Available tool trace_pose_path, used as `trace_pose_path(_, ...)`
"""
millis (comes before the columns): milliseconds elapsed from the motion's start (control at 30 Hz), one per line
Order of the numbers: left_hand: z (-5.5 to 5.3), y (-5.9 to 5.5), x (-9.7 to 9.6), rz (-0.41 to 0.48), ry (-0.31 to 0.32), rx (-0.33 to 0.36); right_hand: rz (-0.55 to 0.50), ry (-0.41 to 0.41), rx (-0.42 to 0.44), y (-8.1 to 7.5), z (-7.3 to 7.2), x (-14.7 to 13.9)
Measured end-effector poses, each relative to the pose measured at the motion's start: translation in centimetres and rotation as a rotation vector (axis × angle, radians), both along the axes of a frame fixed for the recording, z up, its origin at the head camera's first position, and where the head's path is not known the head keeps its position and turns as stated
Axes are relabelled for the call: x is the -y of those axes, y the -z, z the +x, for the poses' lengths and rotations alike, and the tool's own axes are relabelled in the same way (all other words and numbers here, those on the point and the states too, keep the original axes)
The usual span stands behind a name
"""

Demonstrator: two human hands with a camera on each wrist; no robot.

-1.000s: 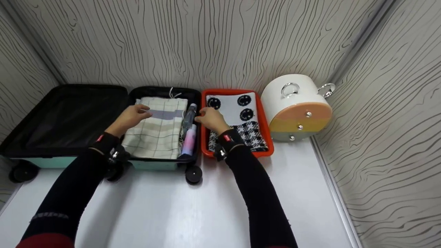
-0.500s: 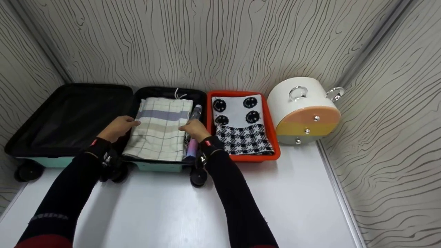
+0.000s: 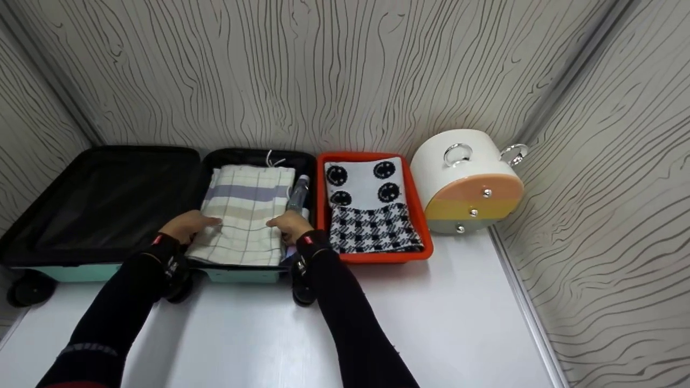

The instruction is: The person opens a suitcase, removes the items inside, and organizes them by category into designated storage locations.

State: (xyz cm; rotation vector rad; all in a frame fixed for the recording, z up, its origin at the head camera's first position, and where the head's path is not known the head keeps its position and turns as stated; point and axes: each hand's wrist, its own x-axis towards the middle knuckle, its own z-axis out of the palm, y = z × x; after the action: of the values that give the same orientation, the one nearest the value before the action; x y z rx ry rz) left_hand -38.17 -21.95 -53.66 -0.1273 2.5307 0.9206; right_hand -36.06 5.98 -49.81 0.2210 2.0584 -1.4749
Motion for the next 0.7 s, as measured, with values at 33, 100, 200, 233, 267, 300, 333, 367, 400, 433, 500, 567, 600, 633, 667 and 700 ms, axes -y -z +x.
trace_pose_path(33, -1.0, 1.9, 0.5, -0.014, 0.013, -0.015, 0.011, 0.002, 0.005, 0.3, 0.1, 0.1)
trace_pose_path(100, -3.4, 5.8, 1.8, -0.035, 0.039, -0.031, 0.019, 0.013, 0.012, 0.7, 0.2, 0.3)
trace_pose_path(200, -6.3, 10.1, 3.0, -0.079, 0.046, -0.071, 0.017, 0.059, 0.002, 1.0, 0.2, 0.5)
trace_pose_path(233, -6.6, 10.7, 3.2, -0.071, 0.031, -0.071, 0.02, 0.075, -0.003, 1.0, 0.2, 0.6)
trace_pose_path(267, -6.5, 10.7, 3.4, -0.059, 0.025, -0.076, 0.022, 0.088, -0.007, 1.1, 0.1, 0.7)
trace_pose_path(300, -6.1, 9.9, 3.1, -0.058, 0.013, -0.06, 0.025, 0.099, -0.012, 1.1, 0.1, 0.8)
trace_pose_path(333, -5.3, 8.9, 2.8, -0.044, 0.002, -0.062, 0.028, 0.111, -0.018, 1.1, 0.1, 0.8)
trace_pose_path(367, -4.2, 7.2, 2.3, -0.036, -0.014, -0.064, 0.031, 0.121, -0.027, 1.2, 0.1, 0.9)
trace_pose_path(400, -2.9, 5.3, 1.7, -0.019, -0.034, -0.061, 0.035, 0.128, -0.037, 1.3, 0.1, 0.9)
trace_pose_path(433, -1.5, 3.1, 1.1, 0.003, -0.053, -0.033, 0.037, 0.132, -0.047, 1.4, 0.1, 1.0)
trace_pose_path(500, 1.3, -1.4, -0.1, 0.055, -0.09, 0.017, 0.035, 0.131, -0.061, 1.5, 0.2, 1.0)
trace_pose_path(567, 2.8, -3.6, -0.5, 0.143, -0.144, 0.032, 0.027, 0.121, -0.059, 1.6, 0.2, 1.1)
trace_pose_path(600, 3.1, -4.3, -0.4, 0.176, -0.157, 0.043, 0.019, 0.116, -0.052, 1.4, 0.2, 1.1)
trace_pose_path(633, 3.2, -4.6, -0.3, 0.212, -0.169, 0.053, 0.024, 0.106, -0.051, 1.3, 0.2, 1.2)
trace_pose_path(667, 3.3, -4.9, -0.1, 0.247, -0.186, 0.061, 0.022, 0.101, -0.044, 1.2, 0.1, 1.3)
trace_pose_path(700, 3.1, -4.9, 0.2, 0.284, -0.198, 0.073, 0.014, 0.1, -0.036, 1.1, 0.1, 1.3)
